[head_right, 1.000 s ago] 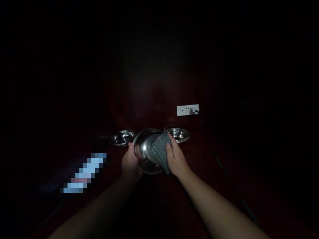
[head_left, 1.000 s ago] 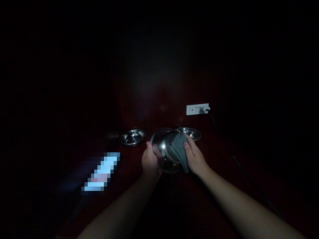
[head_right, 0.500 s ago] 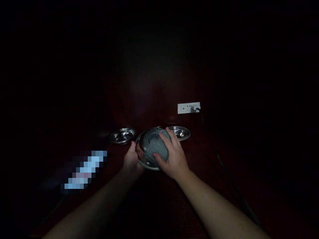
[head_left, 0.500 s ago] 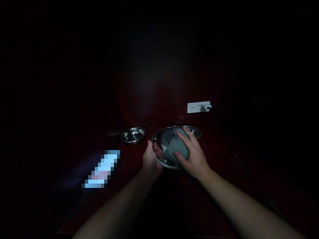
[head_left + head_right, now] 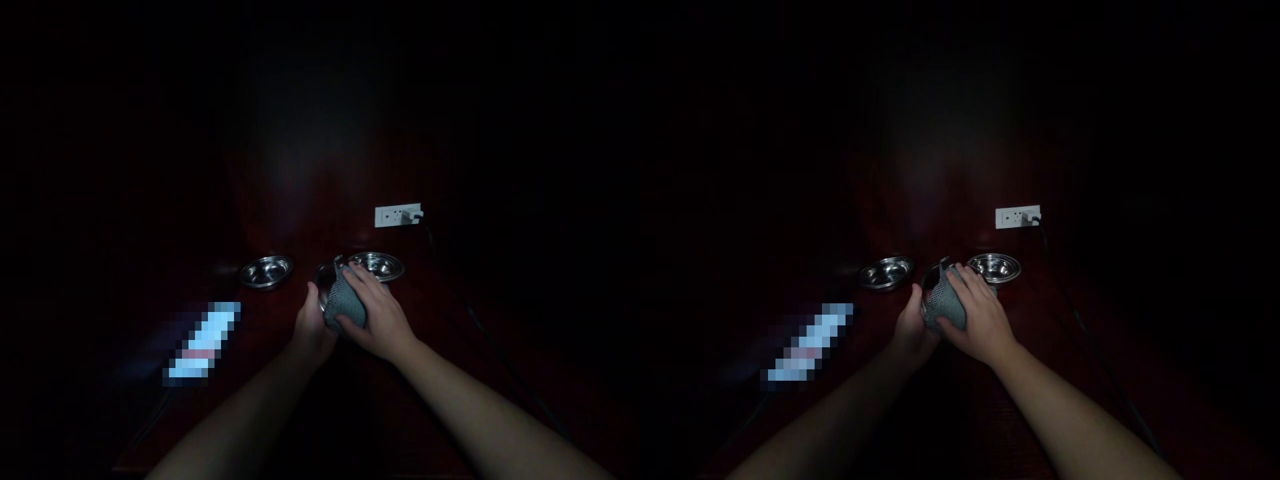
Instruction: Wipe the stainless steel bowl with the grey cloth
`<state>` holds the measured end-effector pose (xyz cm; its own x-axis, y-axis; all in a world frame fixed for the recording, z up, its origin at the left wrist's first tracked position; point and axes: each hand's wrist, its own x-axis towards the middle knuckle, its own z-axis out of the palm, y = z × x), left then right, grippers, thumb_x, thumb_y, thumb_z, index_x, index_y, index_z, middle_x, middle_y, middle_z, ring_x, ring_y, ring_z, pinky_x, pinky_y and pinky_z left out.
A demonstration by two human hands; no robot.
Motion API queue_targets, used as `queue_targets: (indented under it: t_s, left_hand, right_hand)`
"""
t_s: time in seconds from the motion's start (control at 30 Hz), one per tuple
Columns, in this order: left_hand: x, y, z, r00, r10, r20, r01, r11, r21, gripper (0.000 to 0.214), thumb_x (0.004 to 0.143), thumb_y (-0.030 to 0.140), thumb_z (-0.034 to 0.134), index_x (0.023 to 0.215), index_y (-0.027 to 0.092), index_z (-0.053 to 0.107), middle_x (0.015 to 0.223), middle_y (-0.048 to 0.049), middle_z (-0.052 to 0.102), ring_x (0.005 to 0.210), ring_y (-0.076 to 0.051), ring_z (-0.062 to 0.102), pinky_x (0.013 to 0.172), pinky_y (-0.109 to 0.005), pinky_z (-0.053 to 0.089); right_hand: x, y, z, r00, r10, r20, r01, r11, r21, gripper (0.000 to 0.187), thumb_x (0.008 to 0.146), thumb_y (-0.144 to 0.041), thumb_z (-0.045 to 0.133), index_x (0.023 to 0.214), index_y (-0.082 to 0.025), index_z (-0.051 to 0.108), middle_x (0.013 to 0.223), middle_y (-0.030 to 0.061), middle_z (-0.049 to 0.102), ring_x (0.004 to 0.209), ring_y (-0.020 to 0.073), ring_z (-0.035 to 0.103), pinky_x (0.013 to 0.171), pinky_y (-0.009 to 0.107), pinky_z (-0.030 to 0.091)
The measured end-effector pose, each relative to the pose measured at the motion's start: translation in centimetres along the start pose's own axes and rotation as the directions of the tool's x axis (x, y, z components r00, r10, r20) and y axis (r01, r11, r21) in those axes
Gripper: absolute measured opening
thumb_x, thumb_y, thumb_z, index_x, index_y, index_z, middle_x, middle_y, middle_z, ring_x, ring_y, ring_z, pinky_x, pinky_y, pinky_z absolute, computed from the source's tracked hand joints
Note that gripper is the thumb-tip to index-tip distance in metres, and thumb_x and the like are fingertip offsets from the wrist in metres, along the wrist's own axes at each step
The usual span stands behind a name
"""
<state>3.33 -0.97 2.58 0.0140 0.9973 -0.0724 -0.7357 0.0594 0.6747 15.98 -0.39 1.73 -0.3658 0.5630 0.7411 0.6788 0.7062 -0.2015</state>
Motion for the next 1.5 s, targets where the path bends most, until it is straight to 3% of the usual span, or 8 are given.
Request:
queue_targets:
  t_s: [0.17, 0.37, 0.5, 0.63, 0.83, 1.03, 1.27, 1.5]
  left_hand:
    - [-0.5, -0.5, 0.0, 0.998, 0.024, 0.061, -0.029, 0.996, 0.085, 0.047, 0.082, 0.047, 0.045, 0.104, 0.01, 0.062, 0.105, -0.0139, 0.066, 0.094, -0.022, 0.063, 0.089, -0.035, 0.045]
    - [-0.4, -0.7, -1.0, 0.988, 0.155, 0.002, -0.145, 0.921, 0.361, 0.053, 0.078, 0.057, 0.045, 0.093, 0.011, 0.066, 0.088, -0.0108, 0.07, 0.078, -0.021, 0.064, 0.073, -0.03, 0.048]
    - [-1.0, -0.3, -1.1, 0.967, 0.256, 0.017, -0.225, 0.815, 0.534, 0.052, 0.075, 0.06, 0.045, 0.077, 0.013, 0.068, 0.074, -0.0076, 0.07, 0.067, -0.018, 0.062, 0.063, -0.026, 0.046]
    - [-1.4, -0.1, -1.0, 0.952, 0.306, -0.024, -0.225, 0.75, 0.622, 0.054, 0.075, 0.062, 0.044, 0.066, 0.013, 0.066, 0.065, -0.0067, 0.068, 0.062, -0.018, 0.06, 0.06, -0.026, 0.044]
    - [-0.6, -0.3, -1.4, 0.905, 0.394, -0.162, -0.227, 0.767, 0.6, 0.05, 0.073, 0.06, 0.048, 0.065, 0.014, 0.064, 0.066, -0.006, 0.068, 0.061, -0.017, 0.06, 0.058, -0.026, 0.043]
    - [-0.1, -0.1, -1.6, 0.898, 0.41, -0.159, -0.258, 0.784, 0.564, 0.05, 0.075, 0.06, 0.046, 0.063, 0.014, 0.062, 0.061, -0.0043, 0.065, 0.056, -0.015, 0.059, 0.056, -0.025, 0.043]
    - [0.1, -0.3, -1.4, 0.875, 0.448, -0.181, -0.289, 0.785, 0.549, 0.052, 0.073, 0.061, 0.046, 0.064, 0.013, 0.063, 0.065, -0.0056, 0.067, 0.059, -0.015, 0.06, 0.056, -0.025, 0.043]
    - [-0.4, -0.1, -1.3, 0.902, 0.425, -0.079, -0.305, 0.756, 0.579, 0.052, 0.075, 0.06, 0.046, 0.064, 0.012, 0.064, 0.058, -0.0049, 0.065, 0.054, -0.015, 0.057, 0.053, -0.025, 0.042]
  right_hand:
    - [0.2, -0.2, -0.4, 1.0, 0.026, 0.001, -0.026, 0.999, 0.034, 0.074, 0.076, -0.039, 0.055, 0.14, -0.017, 0.024, 0.148, 0.009, 0.019, 0.136, 0.0263, 0.017, 0.109, 0.046, 0.024]
    - [0.2, 0.0, -0.6, 0.998, 0.055, -0.012, -0.054, 0.995, 0.083, 0.07, 0.078, -0.042, 0.053, 0.138, -0.017, 0.027, 0.148, 0.0096, 0.019, 0.136, 0.0277, 0.013, 0.109, 0.05, 0.02]
    - [0.1, 0.7, -0.5, 0.994, 0.09, -0.067, -0.08, 0.987, 0.143, 0.063, 0.08, -0.043, 0.05, 0.135, -0.018, 0.032, 0.146, 0.0104, 0.026, 0.135, 0.0279, 0.018, 0.108, 0.051, 0.021]
    - [0.2, 1.9, -0.3, 0.983, 0.164, -0.086, -0.138, 0.96, 0.245, 0.053, 0.084, -0.042, 0.045, 0.132, -0.02, 0.037, 0.142, 0.0105, 0.033, 0.131, 0.0265, 0.028, 0.106, 0.049, 0.025]
    - [0.3, 3.0, 0.4, 0.947, 0.315, -0.066, -0.257, 0.863, 0.435, 0.046, 0.087, -0.042, 0.039, 0.126, -0.019, 0.041, 0.129, 0.0101, 0.048, 0.121, 0.0237, 0.043, 0.103, 0.044, 0.031]
    - [0.1, 2.9, 1.1, 0.907, 0.418, 0.055, -0.38, 0.755, 0.535, 0.046, 0.087, -0.047, 0.037, 0.123, -0.019, 0.04, 0.112, 0.0088, 0.057, 0.103, 0.0218, 0.054, 0.093, 0.041, 0.041]
    - [-0.1, 3.1, 1.4, 0.902, 0.426, 0.066, -0.388, 0.735, 0.556, 0.046, 0.087, -0.047, 0.037, 0.123, -0.019, 0.038, 0.111, 0.0086, 0.057, 0.101, 0.0216, 0.055, 0.091, 0.041, 0.042]
    - [-0.2, 3.1, 1.5, 0.904, 0.424, 0.054, -0.381, 0.742, 0.552, 0.046, 0.087, -0.046, 0.036, 0.125, -0.02, 0.037, 0.111, 0.0092, 0.057, 0.102, 0.0225, 0.056, 0.091, 0.044, 0.043]
